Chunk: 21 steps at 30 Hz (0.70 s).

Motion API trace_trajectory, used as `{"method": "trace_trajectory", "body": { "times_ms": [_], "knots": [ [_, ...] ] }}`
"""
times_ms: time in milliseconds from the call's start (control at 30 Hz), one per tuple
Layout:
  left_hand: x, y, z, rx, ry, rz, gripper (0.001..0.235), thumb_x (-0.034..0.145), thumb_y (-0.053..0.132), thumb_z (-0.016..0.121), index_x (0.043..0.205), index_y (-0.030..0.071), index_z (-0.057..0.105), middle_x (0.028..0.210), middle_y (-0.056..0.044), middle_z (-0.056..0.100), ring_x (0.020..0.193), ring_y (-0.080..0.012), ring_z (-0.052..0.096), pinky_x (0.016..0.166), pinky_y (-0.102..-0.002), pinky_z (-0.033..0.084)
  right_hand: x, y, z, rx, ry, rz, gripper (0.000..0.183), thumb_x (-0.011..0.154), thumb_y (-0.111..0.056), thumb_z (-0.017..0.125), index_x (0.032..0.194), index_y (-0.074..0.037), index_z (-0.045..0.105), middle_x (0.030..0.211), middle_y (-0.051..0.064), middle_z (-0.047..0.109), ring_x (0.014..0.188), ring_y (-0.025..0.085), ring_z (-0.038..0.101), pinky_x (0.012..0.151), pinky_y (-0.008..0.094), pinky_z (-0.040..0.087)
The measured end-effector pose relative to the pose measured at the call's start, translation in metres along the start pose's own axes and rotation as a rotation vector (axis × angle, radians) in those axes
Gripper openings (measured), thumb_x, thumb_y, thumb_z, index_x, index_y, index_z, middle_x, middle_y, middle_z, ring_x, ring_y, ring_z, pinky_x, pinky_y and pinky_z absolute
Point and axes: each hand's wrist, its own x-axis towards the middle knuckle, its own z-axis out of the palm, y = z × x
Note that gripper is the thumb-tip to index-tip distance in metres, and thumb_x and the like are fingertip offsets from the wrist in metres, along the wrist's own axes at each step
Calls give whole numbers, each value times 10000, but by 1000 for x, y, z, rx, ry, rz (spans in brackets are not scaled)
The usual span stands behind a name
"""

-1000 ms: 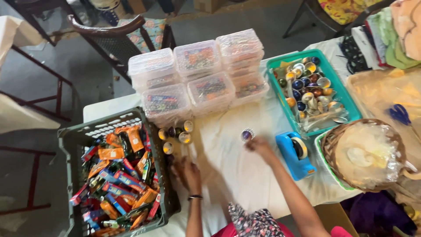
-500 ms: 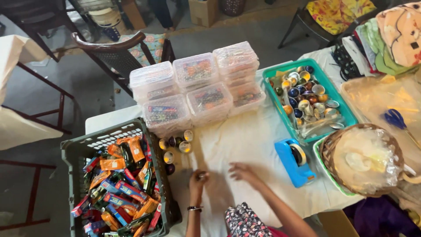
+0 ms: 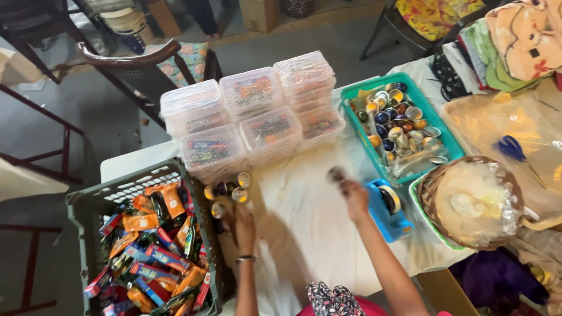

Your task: The person sits at a table and cleans the surface of snack packets using a cloth. They pick up packets from a crate, wipe them, and place them on the table. The person also handles small metal cups and plastic bags during the process.

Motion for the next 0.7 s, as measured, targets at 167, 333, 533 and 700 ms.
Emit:
{"method": "trace_trajectory", "body": {
  "times_ms": [167, 333, 533, 700],
  "knots": [
    [76, -62, 32, 46, 323, 312, 857, 802, 261, 738, 1528, -3, 366, 1461, -349, 477, 1364, -492, 393, 1120, -532, 319, -12, -69, 3, 168, 149, -1, 182, 1006, -229, 674, 1072, -66, 718, 953, 36, 742, 862, 132, 701, 700, 230, 506],
    [79, -85, 84, 223, 26, 264, 578, 937, 224, 648, 1466, 49, 494, 1498, -225, 543, 1425, -379, 464, 1216, -458, 367, -44, -5, -11, 105, 96, 213, 255, 1017, -236, 647, 1125, -17, 720, 973, 68, 743, 868, 143, 707, 689, 235, 501],
    [-18, -29, 56, 392, 296, 387, 560, 789, 54, 647, 1337, 159, 609, 1279, -142, 686, 1157, -330, 598, 957, -394, 503, -89, 59, 15, 8, 22, 393, 276, 1010, -207, 563, 1148, -41, 734, 957, 87, 760, 831, 156, 694, 701, 267, 526],
    [-53, -29, 84, -870, -314, 14, 311, 920, 215, 721, 1176, 39, 698, 955, -29, 696, 837, -174, 628, 720, -326, 524, -149, 22, 83, -358, -463, 524, 305, 965, -235, 573, 1253, -205, 671, 1003, -40, 728, 847, 97, 692, 737, 268, 554]
  ]
}}
